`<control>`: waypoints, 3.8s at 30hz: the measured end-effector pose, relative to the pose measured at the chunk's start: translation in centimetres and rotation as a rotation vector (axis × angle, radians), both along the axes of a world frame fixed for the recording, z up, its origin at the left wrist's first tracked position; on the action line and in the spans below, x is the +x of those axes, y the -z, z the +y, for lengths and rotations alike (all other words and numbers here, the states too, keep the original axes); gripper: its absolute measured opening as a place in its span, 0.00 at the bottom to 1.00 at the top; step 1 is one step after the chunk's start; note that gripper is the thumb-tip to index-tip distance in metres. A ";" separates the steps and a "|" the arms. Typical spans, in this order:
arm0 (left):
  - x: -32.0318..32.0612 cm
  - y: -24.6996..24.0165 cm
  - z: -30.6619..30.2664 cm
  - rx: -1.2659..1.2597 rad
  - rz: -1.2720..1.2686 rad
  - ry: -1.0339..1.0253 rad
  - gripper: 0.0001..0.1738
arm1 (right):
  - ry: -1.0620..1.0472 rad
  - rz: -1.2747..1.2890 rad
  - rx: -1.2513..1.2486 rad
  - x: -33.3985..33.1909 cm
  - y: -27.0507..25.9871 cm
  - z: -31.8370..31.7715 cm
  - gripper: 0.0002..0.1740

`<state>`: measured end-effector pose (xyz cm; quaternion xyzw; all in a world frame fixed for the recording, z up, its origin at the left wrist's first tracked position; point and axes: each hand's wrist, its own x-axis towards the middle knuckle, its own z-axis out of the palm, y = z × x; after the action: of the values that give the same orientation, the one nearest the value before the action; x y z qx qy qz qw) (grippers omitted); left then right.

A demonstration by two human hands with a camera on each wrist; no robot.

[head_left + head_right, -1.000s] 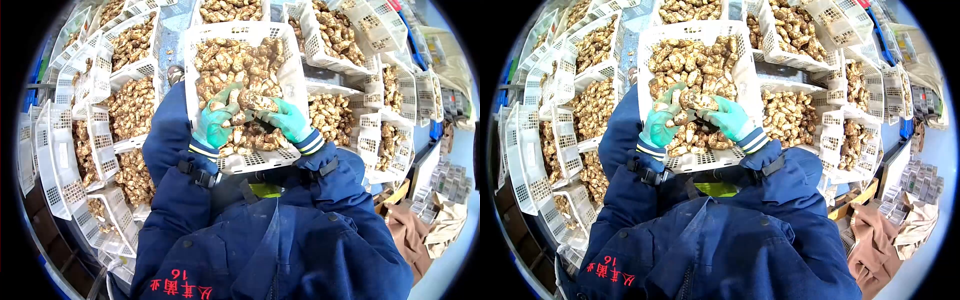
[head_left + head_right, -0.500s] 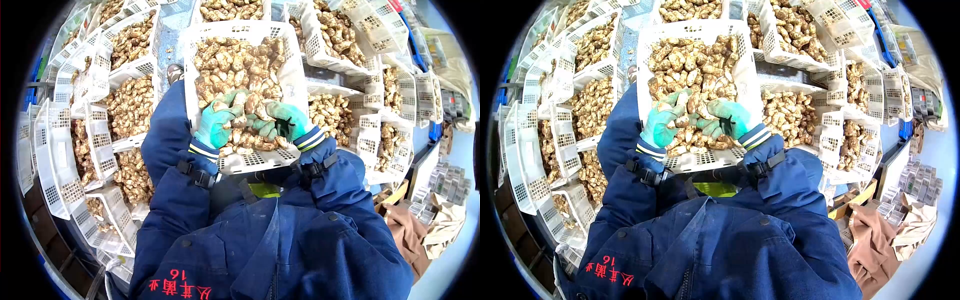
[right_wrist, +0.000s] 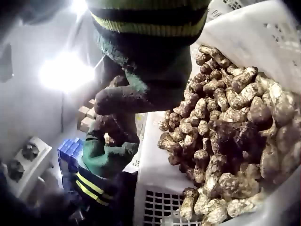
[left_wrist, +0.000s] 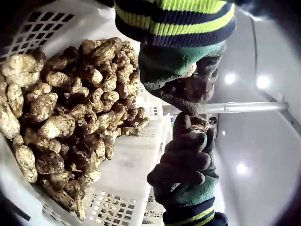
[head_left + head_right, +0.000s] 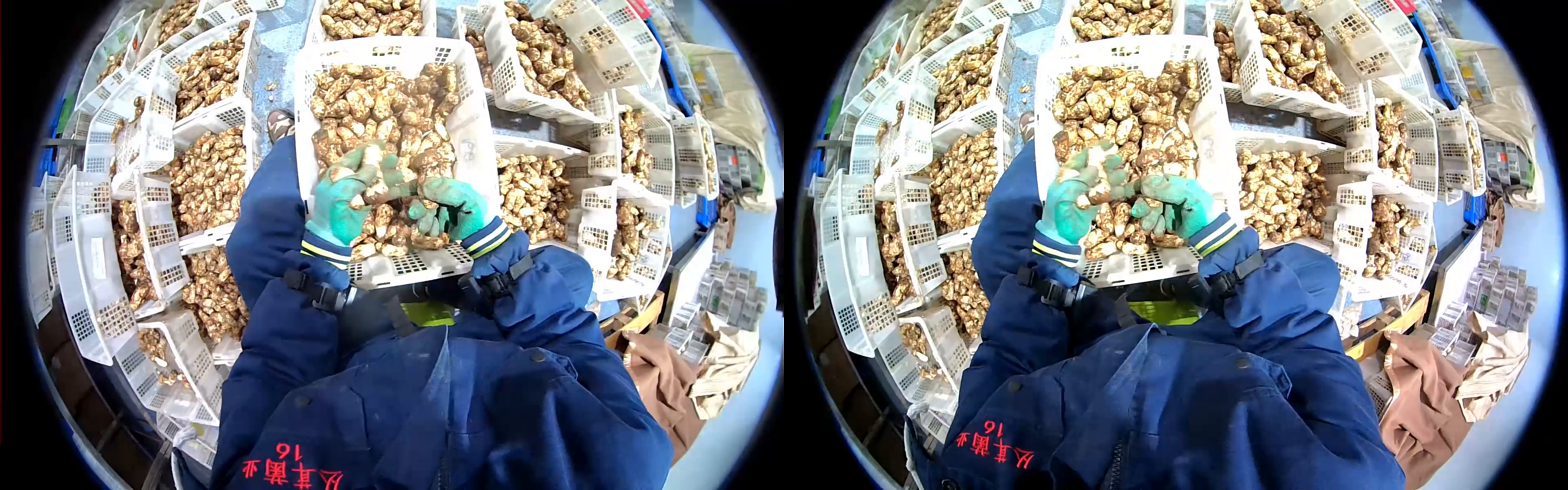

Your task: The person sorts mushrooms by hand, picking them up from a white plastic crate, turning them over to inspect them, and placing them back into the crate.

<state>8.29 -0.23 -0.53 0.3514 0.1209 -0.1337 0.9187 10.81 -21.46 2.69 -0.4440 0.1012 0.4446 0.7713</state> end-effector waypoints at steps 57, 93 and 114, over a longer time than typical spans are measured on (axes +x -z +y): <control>0.6 -3.0 -11.4 0.022 -0.176 0.548 0.41 | 0.282 -0.488 -0.440 -2.6 -3.8 -15.0 0.19; -2.9 1.7 0.6 0.217 0.250 0.131 0.45 | 0.335 -0.013 -0.041 -2.7 2.3 -5.3 0.15; -1.1 3.7 0.8 0.014 0.292 -0.037 0.27 | -0.774 -1.534 -1.498 16.8 10.8 9.7 0.39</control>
<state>7.16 0.60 -4.27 0.3325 0.2607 -0.1657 0.8911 27.60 -11.75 -8.15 -0.9490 -0.3009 0.0920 -0.0181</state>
